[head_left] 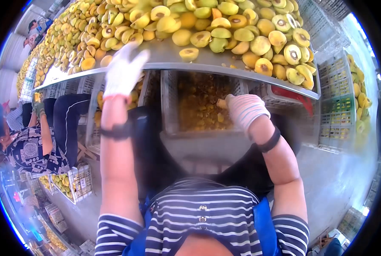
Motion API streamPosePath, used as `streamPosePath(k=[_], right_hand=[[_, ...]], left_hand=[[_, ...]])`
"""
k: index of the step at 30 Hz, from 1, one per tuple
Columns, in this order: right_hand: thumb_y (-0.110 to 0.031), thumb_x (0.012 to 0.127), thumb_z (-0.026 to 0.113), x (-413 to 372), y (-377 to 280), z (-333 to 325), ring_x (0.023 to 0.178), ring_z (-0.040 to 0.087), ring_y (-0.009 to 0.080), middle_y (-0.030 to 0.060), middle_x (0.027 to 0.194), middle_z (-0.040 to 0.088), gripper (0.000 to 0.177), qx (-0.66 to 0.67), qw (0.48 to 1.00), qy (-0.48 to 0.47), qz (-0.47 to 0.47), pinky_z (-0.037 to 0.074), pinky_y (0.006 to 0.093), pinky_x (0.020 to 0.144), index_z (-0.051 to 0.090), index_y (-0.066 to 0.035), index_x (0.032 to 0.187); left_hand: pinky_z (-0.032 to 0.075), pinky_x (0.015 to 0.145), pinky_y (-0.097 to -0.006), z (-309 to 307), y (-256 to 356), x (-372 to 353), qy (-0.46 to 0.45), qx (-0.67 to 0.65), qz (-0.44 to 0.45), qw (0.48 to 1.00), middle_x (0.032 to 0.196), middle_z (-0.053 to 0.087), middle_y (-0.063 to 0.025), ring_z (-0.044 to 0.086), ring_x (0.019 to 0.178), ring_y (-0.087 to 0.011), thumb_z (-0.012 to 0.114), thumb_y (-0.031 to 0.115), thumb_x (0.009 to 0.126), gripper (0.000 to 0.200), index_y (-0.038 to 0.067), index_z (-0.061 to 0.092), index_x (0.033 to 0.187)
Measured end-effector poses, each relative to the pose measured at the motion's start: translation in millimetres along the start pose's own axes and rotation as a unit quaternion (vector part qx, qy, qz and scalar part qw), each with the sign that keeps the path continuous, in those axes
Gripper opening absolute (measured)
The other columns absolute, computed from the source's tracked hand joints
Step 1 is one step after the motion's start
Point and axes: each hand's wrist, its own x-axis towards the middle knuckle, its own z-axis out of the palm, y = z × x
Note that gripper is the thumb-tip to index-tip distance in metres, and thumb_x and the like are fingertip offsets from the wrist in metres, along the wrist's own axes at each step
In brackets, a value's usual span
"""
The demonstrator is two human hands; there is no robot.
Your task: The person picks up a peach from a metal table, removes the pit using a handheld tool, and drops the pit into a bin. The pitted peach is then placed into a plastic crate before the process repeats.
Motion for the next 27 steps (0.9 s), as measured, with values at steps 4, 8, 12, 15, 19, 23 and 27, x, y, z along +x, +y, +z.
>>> streamPosePath(k=[4, 8, 12, 15, 19, 23, 27], right_hand=[[-0.023, 0.094, 0.062, 5.2, 18.2, 3.7, 0.086, 0.069, 0.0397, 0.0227, 0.088, 0.07, 0.024, 0.04, 0.999, 0.01, 0.02, 0.053, 0.0463, 0.073, 0.062, -0.002, 0.106], [-0.02, 0.094, 0.062, 2.6, 17.2, 0.8, 0.08, 0.068, 0.0396, 0.0202, 0.083, 0.069, 0.024, 0.172, 0.977, 0.118, 0.039, 0.053, 0.046, 0.071, 0.06, 0.0, 0.108], [-0.021, 0.094, 0.067, 17.3, 6.4, 1.1, 0.063, 0.063, 0.0259, 0.0095, 0.078, 0.065, 0.027, 0.545, 0.791, 0.274, -0.044, 0.05, 0.038, 0.061, 0.057, -0.002, 0.11], [-0.02, 0.092, 0.071, 17.3, -2.9, -12.4, 0.055, 0.057, 0.0138, 0.0028, 0.078, 0.062, 0.028, 0.753, 0.632, 0.173, -0.052, 0.046, 0.0284, 0.051, 0.057, -0.004, 0.111], [-0.023, 0.089, 0.075, 20.9, -25.0, -18.9, 0.048, 0.051, 0.0069, 0.0004, 0.076, 0.062, 0.029, 0.854, 0.496, 0.129, -0.096, 0.038, 0.021, 0.041, 0.06, -0.006, 0.108], [-0.027, 0.087, 0.077, 37.4, -34.9, -6.1, 0.055, 0.06, 0.0213, 0.0081, 0.077, 0.066, 0.033, 0.661, 0.686, 0.301, -0.048, 0.047, 0.0319, 0.051, 0.061, -0.005, 0.105], [-0.031, 0.086, 0.074, 25.8, -36.7, -5.7, 0.077, 0.066, 0.0367, 0.0168, 0.085, 0.068, 0.04, 0.295, 0.874, 0.385, -0.024, 0.054, 0.0426, 0.068, 0.058, -0.005, 0.112]], left_hand=[[0.047, 0.1, -0.0384, 82.1, 73.1, 33.0, -0.173, 0.123, 0.03, 0.977, 0.131, 0.062, -0.0203, 0.061, 0.118, -0.0322, 0.068, 0.05, 0.081, 0.071, 0.006, 0.056, 0.135], [0.052, 0.094, -0.0356, 107.7, 71.5, 48.1, -0.214, -0.044, 0.013, 0.976, 0.121, 0.068, -0.0181, 0.066, 0.11, -0.0299, 0.076, 0.027, 0.073, 0.064, 0.003, 0.06, 0.13], [0.052, 0.092, -0.0278, 61.1, 108.5, -0.6, -0.207, -0.219, 0.007, 0.954, 0.117, 0.07, -0.0122, 0.066, 0.105, -0.0177, 0.073, 0.008, 0.077, 0.053, 0.001, 0.06, 0.128], [0.051, 0.092, -0.0274, 58.7, 106.6, -20.2, -0.196, -0.384, 0.049, 0.901, 0.116, 0.069, -0.0117, 0.065, 0.104, -0.0161, 0.071, 0.002, 0.08, 0.047, -0.002, 0.06, 0.126], [0.051, 0.093, -0.0328, 63.7, 108.1, -49.5, -0.171, -0.647, 0.017, 0.743, 0.116, 0.066, -0.0131, 0.063, 0.108, -0.0213, 0.062, 0.017, 0.095, 0.039, -0.003, 0.055, 0.127], [0.052, 0.088, -0.0366, 80.9, 107.0, -41.9, -0.111, -0.717, -0.049, 0.687, 0.106, 0.066, -0.015, 0.064, 0.098, -0.026, 0.055, 0.036, 0.101, 0.04, 0.0, 0.055, 0.116], [0.054, 0.087, -0.0394, 72.3, 88.2, -28.0, -0.201, -0.807, -0.13, 0.539, 0.098, 0.068, -0.0173, 0.065, 0.094, -0.0293, 0.054, 0.047, 0.1, 0.046, 0.002, 0.06, 0.109]])
